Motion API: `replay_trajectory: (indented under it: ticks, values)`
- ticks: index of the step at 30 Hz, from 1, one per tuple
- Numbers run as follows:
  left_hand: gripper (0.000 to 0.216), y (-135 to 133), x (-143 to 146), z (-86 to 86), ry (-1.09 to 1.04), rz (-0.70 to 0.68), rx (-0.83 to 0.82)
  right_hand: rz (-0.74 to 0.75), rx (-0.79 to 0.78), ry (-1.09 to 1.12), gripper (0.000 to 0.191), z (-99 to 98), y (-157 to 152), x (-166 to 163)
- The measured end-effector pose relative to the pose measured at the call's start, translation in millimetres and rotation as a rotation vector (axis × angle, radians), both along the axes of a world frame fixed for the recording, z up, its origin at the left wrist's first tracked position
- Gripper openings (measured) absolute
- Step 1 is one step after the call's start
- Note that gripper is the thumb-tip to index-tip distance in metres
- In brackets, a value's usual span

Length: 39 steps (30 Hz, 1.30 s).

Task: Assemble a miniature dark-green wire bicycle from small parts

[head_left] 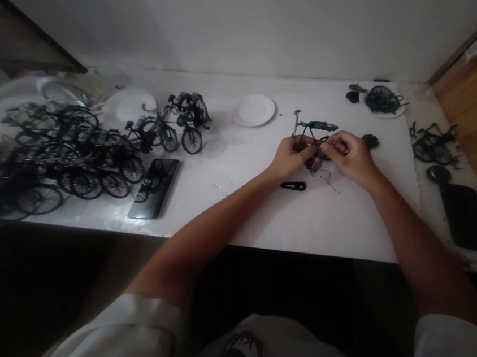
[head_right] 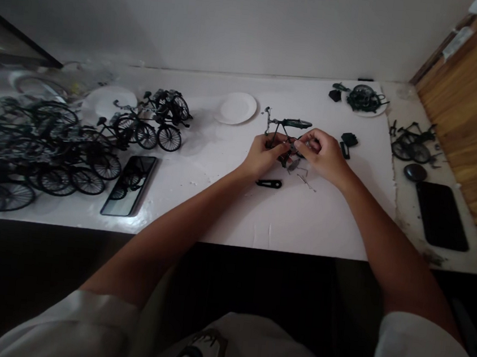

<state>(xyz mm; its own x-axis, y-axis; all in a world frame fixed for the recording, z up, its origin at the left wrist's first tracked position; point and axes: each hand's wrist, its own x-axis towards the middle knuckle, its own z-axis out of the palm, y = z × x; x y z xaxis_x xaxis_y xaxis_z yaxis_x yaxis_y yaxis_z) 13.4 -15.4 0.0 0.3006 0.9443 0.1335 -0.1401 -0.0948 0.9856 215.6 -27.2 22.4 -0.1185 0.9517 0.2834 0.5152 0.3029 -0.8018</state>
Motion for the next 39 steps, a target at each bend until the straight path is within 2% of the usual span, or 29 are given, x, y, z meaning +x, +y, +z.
replay_trajectory:
  ticks: [20, 32, 39]
  values:
    - [0.011, 0.8, 0.3, -3.0, -0.013, 0.006, 0.006, 0.001, 0.002, 0.008, 0.033, 3.6, -4.2, -3.4]
    - [0.009, -2.2, 0.3, 3.5, 0.009, 0.006, 0.003, -0.024, 0.055, -0.037, 0.034, 5.4, -6.1, -5.1]
    - [0.01, -1.7, 0.4, -0.4, 0.03, 0.027, 0.023, -0.053, 0.081, -0.011, 0.037, 9.6, -9.2, -8.1]
